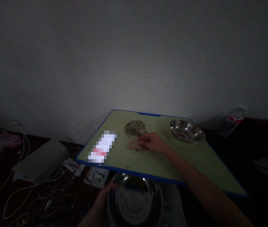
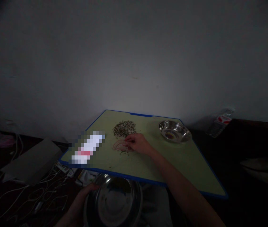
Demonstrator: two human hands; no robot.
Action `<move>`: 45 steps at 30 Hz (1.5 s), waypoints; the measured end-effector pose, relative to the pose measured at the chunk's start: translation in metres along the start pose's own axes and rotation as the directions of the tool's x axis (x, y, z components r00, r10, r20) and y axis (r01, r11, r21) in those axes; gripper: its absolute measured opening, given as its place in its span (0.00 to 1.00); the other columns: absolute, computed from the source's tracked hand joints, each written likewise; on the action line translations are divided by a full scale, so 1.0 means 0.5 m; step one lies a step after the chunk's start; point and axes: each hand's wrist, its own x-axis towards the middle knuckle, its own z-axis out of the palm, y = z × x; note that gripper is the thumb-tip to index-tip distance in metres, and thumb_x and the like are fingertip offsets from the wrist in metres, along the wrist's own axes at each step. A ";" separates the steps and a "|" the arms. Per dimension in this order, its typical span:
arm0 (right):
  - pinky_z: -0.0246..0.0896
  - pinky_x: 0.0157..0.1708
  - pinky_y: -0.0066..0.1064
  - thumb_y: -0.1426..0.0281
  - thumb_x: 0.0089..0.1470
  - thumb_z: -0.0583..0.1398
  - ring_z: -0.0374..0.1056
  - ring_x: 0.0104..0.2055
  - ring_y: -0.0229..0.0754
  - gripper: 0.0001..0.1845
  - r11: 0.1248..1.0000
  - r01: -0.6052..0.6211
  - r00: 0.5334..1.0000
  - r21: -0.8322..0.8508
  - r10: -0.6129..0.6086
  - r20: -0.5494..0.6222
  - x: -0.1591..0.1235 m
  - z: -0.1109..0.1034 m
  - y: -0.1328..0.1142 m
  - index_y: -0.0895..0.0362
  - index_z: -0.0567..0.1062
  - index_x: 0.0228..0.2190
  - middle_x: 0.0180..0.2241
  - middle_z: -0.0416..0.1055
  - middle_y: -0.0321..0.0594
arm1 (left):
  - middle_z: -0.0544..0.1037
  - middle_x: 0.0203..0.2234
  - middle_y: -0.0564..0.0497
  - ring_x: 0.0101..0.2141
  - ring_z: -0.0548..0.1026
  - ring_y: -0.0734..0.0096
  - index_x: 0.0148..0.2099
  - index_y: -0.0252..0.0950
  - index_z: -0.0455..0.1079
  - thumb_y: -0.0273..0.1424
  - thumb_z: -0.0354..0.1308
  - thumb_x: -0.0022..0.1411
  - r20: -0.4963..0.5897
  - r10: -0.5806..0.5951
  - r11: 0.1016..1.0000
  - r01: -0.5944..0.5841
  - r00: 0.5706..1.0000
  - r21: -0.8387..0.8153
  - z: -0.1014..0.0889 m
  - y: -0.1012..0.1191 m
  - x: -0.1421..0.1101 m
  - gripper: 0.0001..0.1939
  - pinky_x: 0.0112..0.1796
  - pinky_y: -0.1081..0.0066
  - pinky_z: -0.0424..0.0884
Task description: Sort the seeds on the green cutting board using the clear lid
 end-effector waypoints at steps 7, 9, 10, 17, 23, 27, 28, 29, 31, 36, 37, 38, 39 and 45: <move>0.62 0.19 0.25 0.66 0.43 0.59 0.67 0.20 0.35 0.10 1.000 0.014 1.000 -0.022 -0.014 0.007 0.004 0.000 0.008 0.59 0.73 0.30 0.23 0.73 0.38 | 0.78 0.17 0.48 0.25 0.75 0.59 0.31 0.31 0.73 0.32 0.57 0.44 0.026 -0.065 0.998 0.066 0.998 -0.025 -0.008 -0.001 0.004 0.11 0.32 0.64 0.66; 0.63 0.20 0.26 0.67 0.43 0.59 0.68 0.21 0.36 0.10 0.999 0.023 1.000 -0.025 -0.023 -0.002 0.004 0.000 0.010 0.59 0.73 0.30 0.23 0.73 0.39 | 0.79 0.18 0.48 0.27 0.76 0.57 0.32 0.31 0.74 0.33 0.57 0.45 0.043 -0.073 0.997 0.074 0.996 -0.037 -0.007 0.000 0.003 0.12 0.33 0.63 0.66; 0.63 0.21 0.26 0.67 0.43 0.59 0.68 0.21 0.36 0.10 0.999 0.020 1.000 -0.027 -0.020 -0.009 0.004 0.000 0.009 0.59 0.73 0.30 0.23 0.73 0.39 | 0.79 0.18 0.48 0.28 0.76 0.56 0.32 0.31 0.74 0.32 0.57 0.45 0.049 -0.077 0.996 0.079 0.996 -0.038 -0.007 0.000 0.003 0.12 0.33 0.63 0.66; 0.63 0.19 0.25 0.68 0.43 0.59 0.67 0.20 0.35 0.09 1.000 -0.016 1.000 -0.022 0.016 0.018 0.000 -0.001 -0.002 0.59 0.73 0.29 0.24 0.73 0.39 | 0.78 0.16 0.48 0.25 0.75 0.60 0.28 0.32 0.73 0.30 0.57 0.46 0.039 -0.070 0.997 0.071 0.997 -0.026 -0.013 0.002 0.009 0.07 0.32 0.65 0.65; 0.63 0.19 0.24 0.67 0.44 0.59 0.67 0.20 0.35 0.09 0.999 -0.024 1.000 -0.029 0.025 0.018 0.002 0.000 0.004 0.59 0.73 0.29 0.24 0.73 0.38 | 0.79 0.18 0.47 0.23 0.75 0.62 0.25 0.31 0.72 0.29 0.56 0.46 0.006 -0.023 0.999 0.024 1.000 -0.027 0.000 0.004 0.002 0.06 0.32 0.66 0.65; 0.63 0.19 0.24 0.68 0.43 0.59 0.67 0.20 0.35 0.09 0.998 -0.002 1.000 -0.056 0.004 0.024 0.000 -0.001 0.000 0.59 0.73 0.29 0.23 0.73 0.39 | 0.79 0.18 0.48 0.25 0.75 0.62 0.25 0.32 0.72 0.30 0.56 0.47 -0.005 0.001 1.000 -0.001 1.000 -0.028 0.001 0.000 0.000 0.06 0.34 0.66 0.65; 0.62 0.20 0.25 0.68 0.43 0.59 0.67 0.20 0.35 0.09 0.998 0.006 1.000 -0.066 -0.004 0.023 0.000 -0.001 -0.002 0.59 0.73 0.29 0.23 0.73 0.39 | 0.78 0.17 0.49 0.26 0.75 0.62 0.25 0.32 0.72 0.29 0.56 0.47 -0.014 0.005 1.000 -0.006 1.000 -0.028 0.000 0.000 0.000 0.06 0.34 0.66 0.65; 0.62 0.20 0.25 0.68 0.43 0.59 0.67 0.20 0.35 0.08 0.997 0.013 1.000 -0.070 -0.011 0.024 -0.001 -0.001 -0.003 0.60 0.72 0.29 0.23 0.72 0.39 | 0.78 0.17 0.49 0.26 0.76 0.62 0.25 0.32 0.72 0.29 0.56 0.46 -0.020 0.008 1.000 -0.008 1.000 -0.031 -0.001 0.000 0.000 0.06 0.35 0.67 0.65; 0.62 0.19 0.25 0.69 0.43 0.59 0.67 0.20 0.35 0.09 0.998 0.019 0.999 -0.064 -0.018 0.028 -0.001 -0.002 -0.005 0.60 0.72 0.29 0.24 0.73 0.40 | 0.79 0.18 0.49 0.28 0.76 0.61 0.26 0.32 0.72 0.29 0.56 0.47 -0.014 -0.007 0.999 0.006 1.000 -0.038 0.000 0.001 -0.001 0.06 0.36 0.66 0.65; 0.63 0.19 0.25 0.68 0.43 0.59 0.68 0.21 0.36 0.09 0.998 -0.003 0.999 -0.066 0.006 0.038 -0.001 -0.002 0.001 0.60 0.72 0.29 0.24 0.73 0.40 | 0.79 0.19 0.46 0.28 0.76 0.58 0.30 0.29 0.73 0.29 0.53 0.48 0.034 -0.065 0.997 0.066 0.997 -0.034 0.014 0.012 -0.010 0.10 0.36 0.64 0.65; 0.63 0.20 0.25 0.68 0.43 0.59 0.68 0.21 0.36 0.09 0.998 -0.006 0.999 -0.067 0.009 0.040 0.000 -0.002 0.003 0.60 0.73 0.29 0.24 0.73 0.39 | 0.79 0.18 0.45 0.27 0.76 0.58 0.30 0.28 0.73 0.29 0.53 0.48 0.045 -0.082 0.996 0.083 0.996 -0.028 0.015 0.014 -0.012 0.10 0.35 0.64 0.65; 0.63 0.20 0.25 0.68 0.43 0.59 0.68 0.21 0.36 0.09 0.998 -0.005 0.999 -0.066 0.008 0.043 0.000 -0.002 0.004 0.59 0.73 0.29 0.24 0.73 0.39 | 0.79 0.18 0.45 0.26 0.76 0.58 0.30 0.28 0.73 0.29 0.53 0.48 0.059 -0.099 0.995 0.100 0.993 -0.026 0.016 0.017 -0.013 0.10 0.34 0.64 0.66; 0.64 0.21 0.25 0.68 0.43 0.59 0.69 0.22 0.36 0.09 0.998 -0.001 0.999 -0.066 0.004 0.049 0.001 -0.002 0.006 0.59 0.73 0.29 0.24 0.73 0.38 | 0.78 0.17 0.45 0.25 0.76 0.59 0.29 0.27 0.73 0.29 0.53 0.48 0.070 -0.114 0.993 0.116 0.991 -0.022 0.016 0.019 -0.014 0.10 0.33 0.65 0.66; 0.63 0.20 0.25 0.66 0.43 0.59 0.68 0.21 0.35 0.09 0.999 -0.001 0.997 -0.041 0.005 0.078 -0.002 -0.001 0.003 0.58 0.73 0.28 0.23 0.73 0.38 | 0.78 0.17 0.46 0.23 0.75 0.60 0.29 0.28 0.73 0.28 0.55 0.47 0.090 -0.107 0.994 0.110 0.990 -0.027 0.009 0.016 -0.006 0.09 0.30 0.66 0.64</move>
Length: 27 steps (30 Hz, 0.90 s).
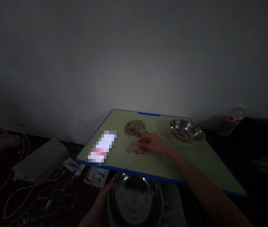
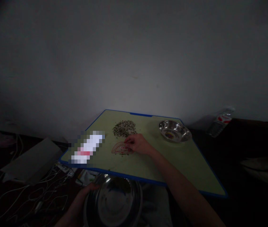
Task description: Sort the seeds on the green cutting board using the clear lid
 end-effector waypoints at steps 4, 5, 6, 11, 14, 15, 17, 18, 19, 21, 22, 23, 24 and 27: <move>0.63 0.20 0.26 0.65 0.43 0.60 0.68 0.21 0.36 0.10 0.999 -0.029 1.000 0.032 0.028 0.013 -0.002 0.000 -0.003 0.59 0.72 0.28 0.23 0.72 0.38 | 0.77 0.16 0.48 0.19 0.73 0.65 0.23 0.30 0.72 0.28 0.54 0.47 -0.023 0.081 0.997 -0.081 0.996 -0.013 0.001 -0.009 0.002 0.08 0.28 0.68 0.63; 0.63 0.20 0.26 0.65 0.42 0.60 0.68 0.20 0.36 0.10 0.999 -0.032 0.999 0.038 0.032 0.020 -0.002 -0.001 -0.004 0.59 0.72 0.28 0.23 0.72 0.37 | 0.77 0.14 0.49 0.18 0.72 0.67 0.21 0.31 0.71 0.29 0.54 0.48 -0.037 0.098 0.995 -0.098 0.995 0.000 0.003 -0.010 0.000 0.09 0.27 0.69 0.63; 0.63 0.20 0.26 0.65 0.42 0.60 0.68 0.20 0.35 0.10 0.999 -0.034 0.999 0.042 0.033 0.025 -0.002 -0.001 -0.004 0.58 0.72 0.28 0.22 0.72 0.37 | 0.76 0.12 0.49 0.17 0.71 0.68 0.19 0.32 0.70 0.29 0.53 0.48 -0.048 0.108 0.994 -0.108 0.993 0.010 0.005 -0.011 -0.001 0.10 0.26 0.69 0.63; 0.63 0.19 0.26 0.65 0.42 0.60 0.67 0.19 0.35 0.10 0.996 -0.050 0.998 0.067 0.047 0.039 -0.002 -0.001 -0.002 0.58 0.72 0.27 0.21 0.71 0.36 | 0.76 0.13 0.49 0.18 0.71 0.67 0.18 0.32 0.70 0.29 0.53 0.48 -0.020 0.063 0.997 -0.061 0.998 0.054 0.008 -0.003 -0.009 0.10 0.27 0.69 0.62; 0.63 0.19 0.26 0.64 0.41 0.61 0.67 0.19 0.35 0.11 0.995 -0.068 0.997 0.069 0.065 0.039 -0.001 0.000 -0.001 0.58 0.72 0.27 0.21 0.71 0.36 | 0.76 0.13 0.48 0.19 0.72 0.64 0.20 0.32 0.70 0.29 0.54 0.47 0.005 0.031 0.998 -0.031 1.000 0.055 0.006 0.003 -0.010 0.08 0.30 0.67 0.63; 0.64 0.19 0.26 0.64 0.41 0.61 0.67 0.20 0.36 0.11 0.995 -0.075 0.996 0.072 0.072 0.042 -0.002 0.000 -0.001 0.58 0.72 0.27 0.21 0.71 0.36 | 0.76 0.14 0.47 0.20 0.73 0.63 0.20 0.31 0.70 0.29 0.55 0.47 0.007 0.028 0.998 -0.028 1.000 0.051 0.006 0.004 -0.009 0.08 0.30 0.67 0.63; 0.64 0.19 0.26 0.64 0.41 0.61 0.68 0.20 0.36 0.11 0.993 -0.084 0.995 0.086 0.079 0.054 -0.002 -0.001 -0.001 0.58 0.72 0.27 0.21 0.72 0.36 | 0.77 0.16 0.46 0.22 0.74 0.61 0.22 0.31 0.71 0.29 0.55 0.46 -0.010 0.043 0.998 -0.043 0.999 0.038 0.004 0.001 -0.006 0.07 0.30 0.67 0.63; 0.64 0.19 0.26 0.64 0.41 0.61 0.68 0.20 0.36 0.11 0.992 -0.083 0.995 0.092 0.078 0.062 -0.002 -0.001 -0.001 0.58 0.72 0.27 0.21 0.72 0.36 | 0.78 0.16 0.46 0.23 0.74 0.60 0.24 0.30 0.72 0.29 0.55 0.46 -0.027 0.063 0.998 -0.062 0.998 0.032 0.002 -0.002 -0.005 0.07 0.30 0.67 0.63; 0.65 0.19 0.26 0.64 0.41 0.61 0.68 0.20 0.36 0.11 0.992 -0.081 0.995 0.096 0.075 0.069 -0.003 -0.001 -0.001 0.58 0.72 0.27 0.21 0.72 0.36 | 0.78 0.17 0.46 0.24 0.75 0.60 0.27 0.29 0.73 0.29 0.55 0.46 -0.043 0.077 0.997 -0.076 0.996 0.032 0.000 -0.005 -0.002 0.08 0.30 0.67 0.63; 0.65 0.19 0.26 0.64 0.42 0.60 0.68 0.20 0.36 0.10 0.992 -0.077 0.994 0.102 0.069 0.080 -0.003 -0.002 -0.001 0.58 0.72 0.27 0.20 0.71 0.36 | 0.78 0.16 0.47 0.24 0.75 0.59 0.31 0.28 0.73 0.29 0.55 0.46 -0.067 0.083 0.996 -0.081 0.994 0.034 -0.006 -0.011 0.003 0.10 0.30 0.67 0.63; 0.65 0.19 0.26 0.64 0.42 0.60 0.68 0.20 0.36 0.10 0.992 -0.076 0.994 0.102 0.067 0.084 -0.003 -0.003 -0.002 0.58 0.72 0.27 0.20 0.71 0.36 | 0.78 0.16 0.47 0.24 0.75 0.59 0.33 0.28 0.73 0.29 0.56 0.46 -0.069 0.083 0.996 -0.081 0.994 0.029 -0.010 -0.013 0.005 0.12 0.31 0.66 0.64; 0.65 0.19 0.27 0.64 0.41 0.60 0.68 0.19 0.36 0.10 0.992 -0.074 0.994 0.100 0.066 0.086 -0.003 -0.003 -0.002 0.58 0.72 0.26 0.19 0.71 0.36 | 0.78 0.16 0.47 0.25 0.75 0.59 0.34 0.29 0.73 0.30 0.56 0.46 -0.064 0.073 0.997 -0.072 0.995 0.021 -0.013 -0.015 0.007 0.12 0.31 0.66 0.64; 0.65 0.19 0.27 0.64 0.41 0.60 0.67 0.19 0.36 0.10 0.993 -0.073 0.994 0.096 0.065 0.085 -0.004 -0.003 -0.003 0.58 0.72 0.26 0.19 0.71 0.35 | 0.78 0.16 0.48 0.25 0.75 0.58 0.35 0.29 0.73 0.30 0.56 0.46 -0.057 0.057 0.998 -0.057 0.997 0.013 -0.017 -0.016 0.009 0.13 0.32 0.66 0.64; 0.64 0.18 0.26 0.64 0.42 0.60 0.67 0.18 0.36 0.10 0.994 -0.063 0.994 0.088 0.055 0.090 -0.005 -0.004 -0.005 0.58 0.71 0.26 0.18 0.70 0.35 | 0.79 0.17 0.48 0.26 0.75 0.56 0.35 0.30 0.73 0.30 0.57 0.45 -0.049 0.007 1.000 -0.007 0.999 0.000 -0.019 -0.014 0.010 0.13 0.32 0.64 0.65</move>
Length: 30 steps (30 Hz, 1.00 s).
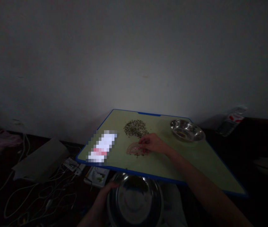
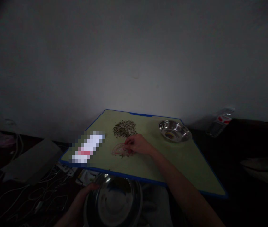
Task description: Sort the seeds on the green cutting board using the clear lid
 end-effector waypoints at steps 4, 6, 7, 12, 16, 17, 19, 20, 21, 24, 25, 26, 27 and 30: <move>0.64 0.18 0.25 0.63 0.42 0.60 0.68 0.19 0.36 0.11 1.000 0.009 1.000 0.005 -0.009 0.012 0.000 0.000 0.002 0.59 0.71 0.27 0.19 0.70 0.35 | 0.79 0.19 0.47 0.26 0.75 0.58 0.35 0.30 0.73 0.31 0.56 0.47 -0.008 0.000 1.000 0.000 1.000 0.002 0.009 0.004 -0.007 0.13 0.32 0.65 0.65; 0.64 0.18 0.25 0.64 0.42 0.60 0.68 0.19 0.36 0.11 1.000 0.013 1.000 0.005 -0.013 0.012 0.000 0.000 0.004 0.59 0.71 0.27 0.19 0.70 0.35 | 0.78 0.17 0.48 0.23 0.75 0.60 0.34 0.29 0.73 0.32 0.55 0.47 -0.012 0.022 1.000 -0.022 1.000 0.018 0.013 0.005 -0.010 0.13 0.32 0.65 0.65; 0.64 0.18 0.25 0.64 0.42 0.60 0.68 0.19 0.36 0.11 1.000 0.014 1.000 0.008 -0.015 0.012 0.000 0.000 0.005 0.59 0.71 0.27 0.18 0.70 0.35 | 0.77 0.15 0.48 0.22 0.74 0.60 0.33 0.29 0.73 0.32 0.55 0.47 -0.014 0.029 0.999 -0.028 0.999 0.032 0.013 0.005 -0.010 0.12 0.31 0.65 0.65; 0.65 0.18 0.26 0.64 0.41 0.61 0.67 0.19 0.36 0.11 1.000 -0.002 1.000 0.020 0.002 0.003 -0.001 -0.002 0.001 0.59 0.71 0.26 0.19 0.70 0.36 | 0.76 0.13 0.50 0.22 0.74 0.62 0.27 0.33 0.73 0.31 0.56 0.46 -0.034 0.074 0.994 -0.071 0.997 0.078 0.005 0.003 -0.002 0.07 0.32 0.65 0.65; 0.64 0.18 0.25 0.63 0.41 0.61 0.67 0.19 0.35 0.12 1.000 -0.010 1.000 0.004 0.010 -0.028 -0.008 -0.010 -0.010 0.59 0.71 0.27 0.19 0.70 0.35 | 0.77 0.15 0.49 0.23 0.74 0.61 0.26 0.32 0.73 0.31 0.56 0.46 -0.037 0.056 0.997 -0.054 0.998 0.061 0.000 0.005 0.002 0.07 0.33 0.65 0.65; 0.64 0.17 0.24 0.63 0.40 0.61 0.68 0.19 0.35 0.13 1.000 0.002 0.999 0.005 -0.002 -0.038 -0.012 -0.014 -0.014 0.60 0.71 0.27 0.19 0.70 0.35 | 0.77 0.15 0.49 0.23 0.75 0.61 0.27 0.31 0.73 0.31 0.56 0.47 -0.032 0.046 0.997 -0.044 0.998 0.058 -0.001 0.005 0.003 0.08 0.33 0.64 0.65; 0.64 0.17 0.24 0.62 0.40 0.61 0.67 0.19 0.35 0.14 1.000 0.027 0.997 0.011 -0.026 -0.077 -0.024 -0.028 -0.022 0.60 0.72 0.28 0.19 0.71 0.36 | 0.77 0.15 0.49 0.23 0.74 0.61 0.27 0.32 0.73 0.31 0.56 0.47 -0.010 0.049 0.997 -0.048 0.999 0.059 -0.004 0.003 0.004 0.08 0.32 0.64 0.65; 0.64 0.17 0.24 0.62 0.40 0.61 0.68 0.20 0.35 0.15 0.999 0.033 0.993 0.012 -0.032 -0.112 -0.031 -0.037 -0.025 0.60 0.72 0.29 0.20 0.71 0.37 | 0.77 0.14 0.50 0.23 0.74 0.61 0.26 0.32 0.72 0.31 0.56 0.48 0.004 0.060 0.996 -0.060 0.998 0.064 -0.006 0.001 0.004 0.08 0.32 0.65 0.65; 0.64 0.18 0.24 0.62 0.40 0.61 0.68 0.20 0.35 0.15 0.999 0.034 0.988 0.006 -0.032 -0.152 -0.040 -0.048 -0.026 0.61 0.72 0.29 0.20 0.71 0.37 | 0.77 0.14 0.50 0.23 0.74 0.61 0.25 0.32 0.72 0.32 0.55 0.48 0.017 0.072 0.995 -0.073 0.997 0.069 -0.007 -0.001 0.005 0.08 0.32 0.65 0.65; 0.65 0.18 0.26 0.61 0.41 0.61 0.68 0.20 0.36 0.15 0.999 -0.004 0.962 -0.037 -0.007 -0.272 -0.069 -0.083 -0.020 0.61 0.72 0.28 0.21 0.72 0.39 | 0.77 0.20 0.49 0.28 0.74 0.61 0.27 0.31 0.71 0.33 0.55 0.51 0.041 0.095 0.994 -0.097 0.995 0.042 -0.010 -0.004 0.006 0.10 0.33 0.64 0.66; 0.65 0.18 0.26 0.60 0.41 0.61 0.68 0.20 0.36 0.15 0.998 -0.022 0.952 -0.057 0.004 -0.306 -0.079 -0.094 -0.015 0.61 0.72 0.27 0.20 0.71 0.39 | 0.77 0.24 0.49 0.30 0.74 0.63 0.31 0.31 0.71 0.34 0.54 0.52 0.048 0.109 0.994 -0.110 0.993 0.019 -0.010 -0.003 0.006 0.10 0.34 0.63 0.67; 0.65 0.18 0.27 0.60 0.40 0.61 0.68 0.20 0.37 0.16 0.997 -0.037 0.939 -0.074 0.009 -0.343 -0.089 -0.103 -0.007 0.61 0.72 0.27 0.19 0.71 0.39 | 0.77 0.30 0.49 0.33 0.73 0.64 0.36 0.31 0.70 0.34 0.53 0.54 0.055 0.126 0.992 -0.126 0.991 -0.005 -0.010 -0.001 0.005 0.11 0.35 0.62 0.67; 0.65 0.19 0.27 0.60 0.40 0.61 0.68 0.20 0.37 0.16 0.995 -0.042 0.926 -0.087 0.006 -0.377 -0.099 -0.111 0.001 0.61 0.72 0.28 0.19 0.71 0.39 | 0.75 0.36 0.48 0.35 0.72 0.65 0.41 0.32 0.68 0.34 0.52 0.55 0.062 0.141 0.990 -0.139 0.988 -0.028 -0.009 0.000 0.004 0.13 0.36 0.61 0.68; 0.66 0.19 0.28 0.61 0.40 0.61 0.69 0.20 0.38 0.16 0.994 -0.064 0.886 -0.088 0.016 -0.464 -0.124 -0.122 0.029 0.61 0.72 0.29 0.20 0.72 0.40 | 0.69 0.44 0.47 0.40 0.70 0.65 0.47 0.36 0.63 0.35 0.50 0.57 0.077 0.154 0.987 -0.150 0.985 -0.053 -0.005 0.003 0.002 0.16 0.38 0.59 0.68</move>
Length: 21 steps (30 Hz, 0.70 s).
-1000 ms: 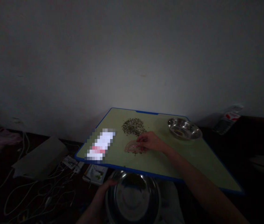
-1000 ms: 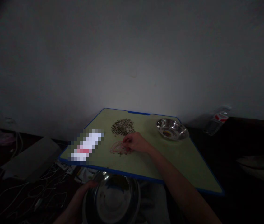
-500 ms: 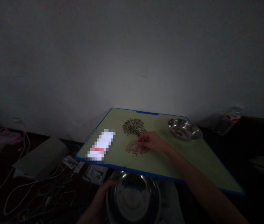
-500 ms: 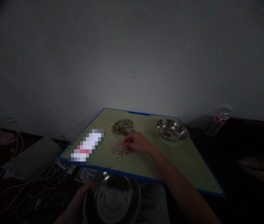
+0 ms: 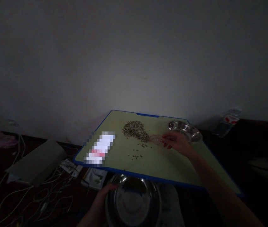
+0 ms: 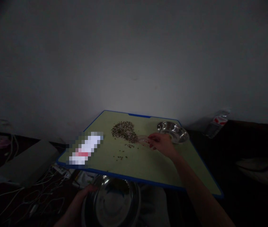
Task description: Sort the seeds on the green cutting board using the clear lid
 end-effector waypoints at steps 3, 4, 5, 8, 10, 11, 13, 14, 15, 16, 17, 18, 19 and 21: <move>0.66 0.18 0.28 0.62 0.41 0.61 0.68 0.19 0.39 0.15 0.998 -0.059 0.998 -0.008 0.058 -0.010 -0.012 -0.004 0.025 0.61 0.72 0.28 0.20 0.72 0.40 | 0.69 0.45 0.47 0.40 0.70 0.64 0.47 0.36 0.63 0.34 0.50 0.57 0.002 -0.019 1.000 0.019 1.000 0.004 0.002 -0.001 -0.002 0.16 0.38 0.59 0.68; 0.66 0.18 0.29 0.62 0.40 0.61 0.68 0.19 0.39 0.14 0.997 -0.071 0.997 -0.017 0.071 -0.007 -0.015 -0.004 0.032 0.61 0.72 0.28 0.20 0.72 0.40 | 0.69 0.45 0.47 0.40 0.70 0.64 0.47 0.36 0.63 0.35 0.50 0.57 -0.001 -0.029 1.000 0.029 1.000 0.009 0.002 -0.002 -0.002 0.16 0.38 0.59 0.68; 0.66 0.17 0.29 0.63 0.40 0.61 0.68 0.18 0.39 0.14 0.996 -0.082 0.997 -0.023 0.082 -0.005 -0.017 -0.004 0.036 0.61 0.73 0.27 0.20 0.73 0.40 | 0.69 0.44 0.48 0.40 0.70 0.65 0.47 0.35 0.64 0.35 0.50 0.57 -0.004 -0.041 0.999 0.041 0.999 0.015 0.001 -0.003 -0.002 0.16 0.38 0.59 0.69; 0.66 0.17 0.30 0.64 0.40 0.61 0.69 0.19 0.40 0.13 0.994 -0.113 0.993 0.002 0.113 0.025 -0.022 -0.002 0.039 0.61 0.72 0.28 0.21 0.73 0.40 | 0.75 0.35 0.48 0.35 0.73 0.66 0.39 0.31 0.68 0.33 0.53 0.55 -0.019 -0.080 0.996 0.080 0.997 0.039 -0.005 -0.004 -0.001 0.12 0.36 0.62 0.68; 0.66 0.18 0.29 0.63 0.41 0.60 0.69 0.19 0.40 0.13 0.989 -0.141 0.988 0.037 0.138 0.073 -0.026 0.002 0.034 0.61 0.71 0.28 0.21 0.73 0.40 | 0.78 0.25 0.48 0.30 0.74 0.63 0.30 0.30 0.72 0.31 0.56 0.51 -0.031 -0.098 0.994 0.099 0.995 0.053 -0.007 -0.003 0.001 0.08 0.34 0.64 0.67; 0.66 0.18 0.29 0.63 0.41 0.60 0.69 0.19 0.39 0.13 0.988 -0.149 0.985 0.046 0.144 0.097 -0.028 0.005 0.030 0.61 0.71 0.28 0.20 0.73 0.39 | 0.78 0.21 0.48 0.28 0.74 0.61 0.27 0.30 0.73 0.30 0.57 0.49 -0.036 -0.104 0.993 0.106 0.994 0.056 -0.007 -0.003 0.002 0.07 0.33 0.64 0.67; 0.66 0.18 0.28 0.63 0.41 0.60 0.68 0.19 0.38 0.13 0.985 -0.164 0.980 0.055 0.156 0.126 -0.032 0.013 0.022 0.61 0.71 0.28 0.19 0.72 0.38 | 0.78 0.18 0.47 0.28 0.75 0.58 0.26 0.31 0.74 0.30 0.58 0.47 -0.040 -0.109 0.992 0.111 0.993 0.052 -0.005 -0.003 0.004 0.07 0.34 0.63 0.66; 0.66 0.18 0.28 0.63 0.41 0.60 0.68 0.18 0.38 0.14 0.984 -0.171 0.977 0.058 0.162 0.136 -0.034 0.017 0.019 0.61 0.71 0.27 0.18 0.71 0.38 | 0.78 0.18 0.47 0.29 0.75 0.57 0.28 0.31 0.74 0.31 0.58 0.47 -0.041 -0.108 0.993 0.110 0.993 0.047 -0.004 -0.003 0.005 0.08 0.35 0.62 0.66; 0.66 0.18 0.28 0.63 0.41 0.60 0.68 0.18 0.38 0.14 0.983 -0.175 0.975 0.060 0.165 0.148 -0.036 0.022 0.016 0.61 0.70 0.27 0.18 0.71 0.38 | 0.79 0.18 0.47 0.29 0.75 0.56 0.30 0.32 0.75 0.31 0.58 0.46 -0.042 -0.106 0.993 0.108 0.993 0.045 -0.003 -0.003 0.005 0.09 0.35 0.62 0.66; 0.66 0.18 0.28 0.62 0.41 0.60 0.68 0.18 0.38 0.14 0.982 -0.178 0.973 0.061 0.166 0.158 -0.039 0.026 0.015 0.61 0.70 0.27 0.18 0.71 0.38 | 0.79 0.18 0.47 0.29 0.75 0.55 0.31 0.31 0.75 0.30 0.58 0.46 -0.044 -0.104 0.993 0.106 0.994 0.043 -0.002 -0.002 0.006 0.10 0.36 0.62 0.65; 0.66 0.18 0.28 0.62 0.41 0.60 0.68 0.18 0.38 0.14 0.982 -0.181 0.972 0.063 0.169 0.162 -0.042 0.030 0.014 0.61 0.70 0.27 0.18 0.71 0.38 | 0.79 0.18 0.47 0.29 0.76 0.56 0.32 0.31 0.75 0.29 0.58 0.45 -0.044 -0.102 0.994 0.104 0.994 0.043 -0.001 -0.002 0.006 0.10 0.36 0.62 0.65; 0.66 0.18 0.29 0.62 0.41 0.60 0.68 0.19 0.39 0.14 0.981 -0.183 0.973 0.064 0.172 0.157 -0.047 0.033 0.014 0.61 0.70 0.27 0.18 0.72 0.38 | 0.79 0.18 0.47 0.29 0.76 0.56 0.33 0.30 0.74 0.29 0.58 0.45 -0.045 -0.099 0.994 0.101 0.994 0.041 -0.001 -0.001 0.006 0.11 0.36 0.62 0.65; 0.66 0.18 0.29 0.62 0.41 0.60 0.69 0.19 0.40 0.15 0.980 -0.186 0.975 0.065 0.175 0.140 -0.053 0.035 0.014 0.61 0.70 0.28 0.19 0.72 0.39 | 0.79 0.18 0.47 0.29 0.76 0.56 0.34 0.30 0.74 0.28 0.58 0.45 -0.047 -0.097 0.994 0.099 0.994 0.036 -0.001 -0.001 0.006 0.12 0.36 0.62 0.65; 0.67 0.19 0.30 0.62 0.41 0.59 0.69 0.21 0.41 0.14 0.979 -0.197 0.978 0.058 0.193 0.074 -0.068 0.034 0.016 0.60 0.70 0.28 0.22 0.73 0.40 | 0.79 0.19 0.47 0.29 0.76 0.57 0.35 0.30 0.74 0.28 0.58 0.45 -0.055 -0.097 0.995 0.099 0.994 0.030 0.001 -0.001 0.005 0.13 0.36 0.63 0.65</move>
